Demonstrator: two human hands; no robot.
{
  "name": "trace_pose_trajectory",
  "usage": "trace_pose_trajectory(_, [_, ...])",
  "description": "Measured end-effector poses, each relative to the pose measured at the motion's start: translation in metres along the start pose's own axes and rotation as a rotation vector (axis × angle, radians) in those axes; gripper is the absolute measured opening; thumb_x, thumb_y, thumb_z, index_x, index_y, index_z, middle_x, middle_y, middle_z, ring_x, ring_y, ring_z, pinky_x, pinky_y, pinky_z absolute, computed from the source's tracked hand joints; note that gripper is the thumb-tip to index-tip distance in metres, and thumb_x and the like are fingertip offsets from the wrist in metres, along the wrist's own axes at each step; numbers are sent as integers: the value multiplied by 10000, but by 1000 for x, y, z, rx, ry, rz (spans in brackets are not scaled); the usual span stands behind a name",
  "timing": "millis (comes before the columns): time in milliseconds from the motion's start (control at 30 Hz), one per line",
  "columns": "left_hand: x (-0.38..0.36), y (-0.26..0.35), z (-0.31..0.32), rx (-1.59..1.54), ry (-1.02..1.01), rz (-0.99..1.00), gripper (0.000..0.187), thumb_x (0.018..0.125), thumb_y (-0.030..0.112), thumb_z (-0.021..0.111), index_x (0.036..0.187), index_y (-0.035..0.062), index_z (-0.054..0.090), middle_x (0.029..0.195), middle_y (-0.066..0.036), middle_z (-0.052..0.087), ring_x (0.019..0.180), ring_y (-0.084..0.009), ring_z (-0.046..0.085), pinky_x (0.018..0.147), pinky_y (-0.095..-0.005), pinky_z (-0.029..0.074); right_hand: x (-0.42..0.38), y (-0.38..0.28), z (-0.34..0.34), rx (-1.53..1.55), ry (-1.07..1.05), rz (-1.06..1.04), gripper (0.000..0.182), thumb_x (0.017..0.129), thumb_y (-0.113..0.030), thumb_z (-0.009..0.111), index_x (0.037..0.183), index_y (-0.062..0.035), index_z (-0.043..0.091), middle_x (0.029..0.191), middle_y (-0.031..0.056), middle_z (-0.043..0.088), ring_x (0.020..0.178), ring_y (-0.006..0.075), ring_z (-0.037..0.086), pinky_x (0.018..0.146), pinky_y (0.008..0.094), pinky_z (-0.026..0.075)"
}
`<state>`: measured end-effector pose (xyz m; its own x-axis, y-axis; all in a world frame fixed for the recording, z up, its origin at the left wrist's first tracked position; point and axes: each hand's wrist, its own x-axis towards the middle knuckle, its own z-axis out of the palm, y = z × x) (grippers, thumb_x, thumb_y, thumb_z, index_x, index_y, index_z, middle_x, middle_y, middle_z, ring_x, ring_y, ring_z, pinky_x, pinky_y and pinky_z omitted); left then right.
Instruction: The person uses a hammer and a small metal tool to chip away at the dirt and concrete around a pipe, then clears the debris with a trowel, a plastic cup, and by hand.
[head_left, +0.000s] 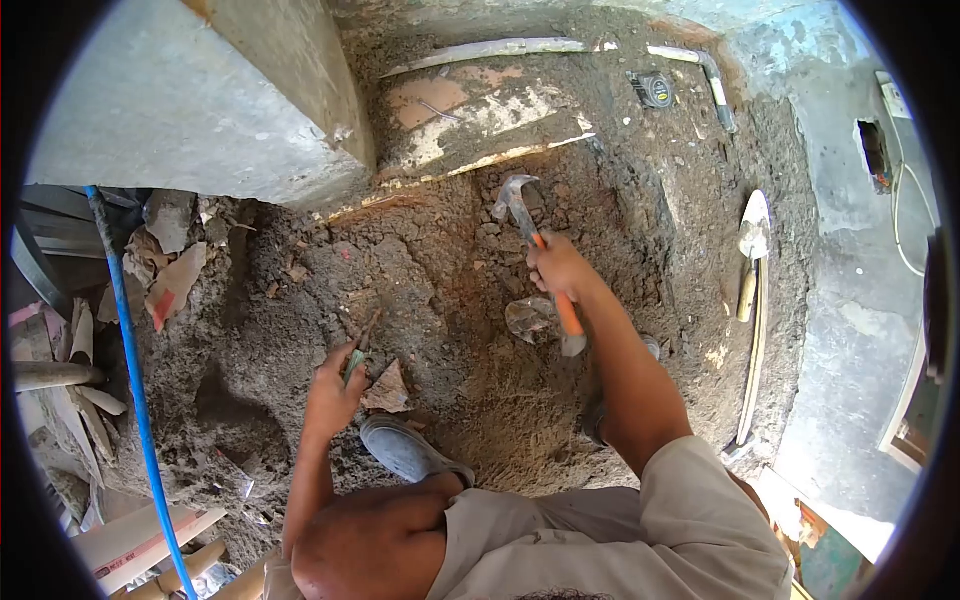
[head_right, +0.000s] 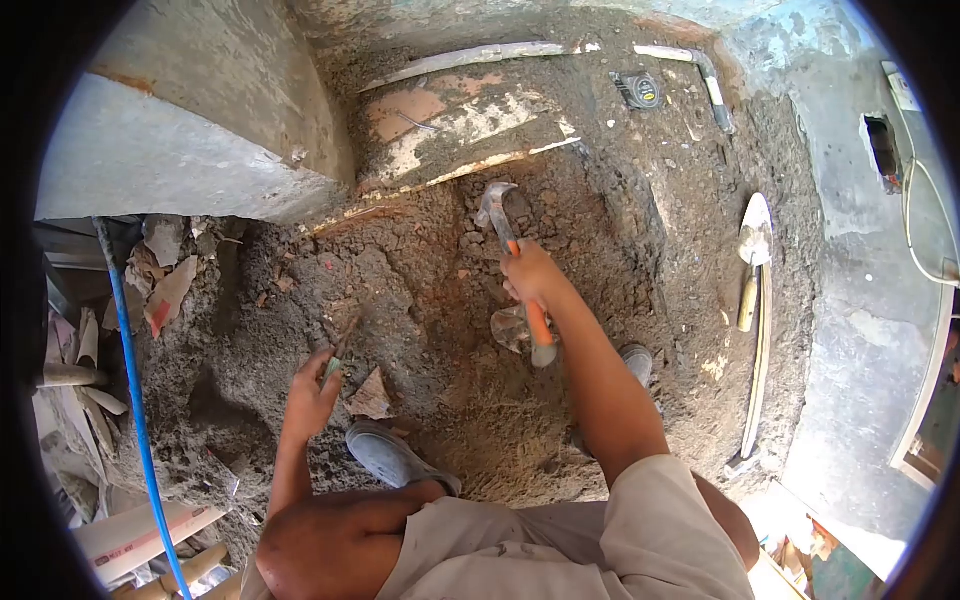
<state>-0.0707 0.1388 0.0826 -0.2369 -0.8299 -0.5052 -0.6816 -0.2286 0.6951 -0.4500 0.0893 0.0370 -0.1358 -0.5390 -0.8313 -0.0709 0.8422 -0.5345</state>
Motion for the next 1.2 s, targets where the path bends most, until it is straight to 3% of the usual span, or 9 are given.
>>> trace_pose_trajectory(133, [-14,5,-3,30,20,19,367,872,113,568,1205,-39,542,1066,-273,627,1024,-391,617,885,-382,468,7,-59,6,24,-165,-2,85,888,-64,503,918,-7,446,737,66,489,570,159,511,474,295,463])
trace_pose_trajectory(267, [-19,17,-2,19,10,-54,377,875,108,572,1217,-47,532,1099,-248,616,1018,-321,628,896,-357,465,27,-78,12,-65,-264,107,41,850,-18,501,844,6,469,790,99,488,693,180,546,513,293,519])
trace_pose_trajectory(500, [-25,12,-2,3,16,10,393,866,132,575,1219,-37,543,1159,-284,588,1108,-406,570,947,-387,444,106,-84,2,-394,-385,128,273,787,-93,478,537,-2,536,494,149,520,413,244,482,404,409,359])
trace_pose_trajectory(767, [-29,5,-3,-22,38,-49,395,861,142,579,1210,-41,547,1172,-281,584,1121,-411,558,957,-390,440,58,-76,22,-293,-148,-136,209,749,-32,546,546,15,552,522,150,549,446,241,527,448,389,423])
trace_pose_trajectory(867, [-25,1,1,-7,39,-65,393,861,146,581,1205,-41,548,1164,-281,587,1118,-413,558,954,-393,442,44,-63,27,20,-46,1,204,745,-33,541,550,21,566,535,153,567,464,253,546,463,380,450])
trace_pose_trajectory(900, [-22,3,2,3,18,-75,393,861,149,581,1205,-38,548,1161,-281,588,1112,-417,559,951,-398,443,62,-66,17,-286,-141,-127,201,786,-39,516,606,28,576,554,149,556,464,245,543,440,376,452])
trace_pose_trajectory(1000, [-19,15,1,36,-19,-74,396,864,157,581,1209,-34,545,1155,-279,591,1102,-424,559,943,-407,447,92,-105,3,-39,-296,220,178,806,-13,453,665,39,549,570,149,539,425,239,505,416,415,424])
trace_pose_trajectory(1033, [-18,18,0,45,-33,-59,399,866,162,580,1213,-31,542,1153,-277,592,1097,-428,559,938,-411,449,86,-114,11,26,-138,197,185,808,6,446,635,14,509,575,138,515,422,240,483,406,417,398])
trace_pose_trajectory(1200, [-16,9,5,9,-2,-10,394,870,173,574,1212,-19,540,1138,-272,598,1074,-435,566,918,-424,453,54,-66,22,-52,-166,-95,37,800,17,513,776,-11,510,610,97,463,440,206,473,378,367,375])
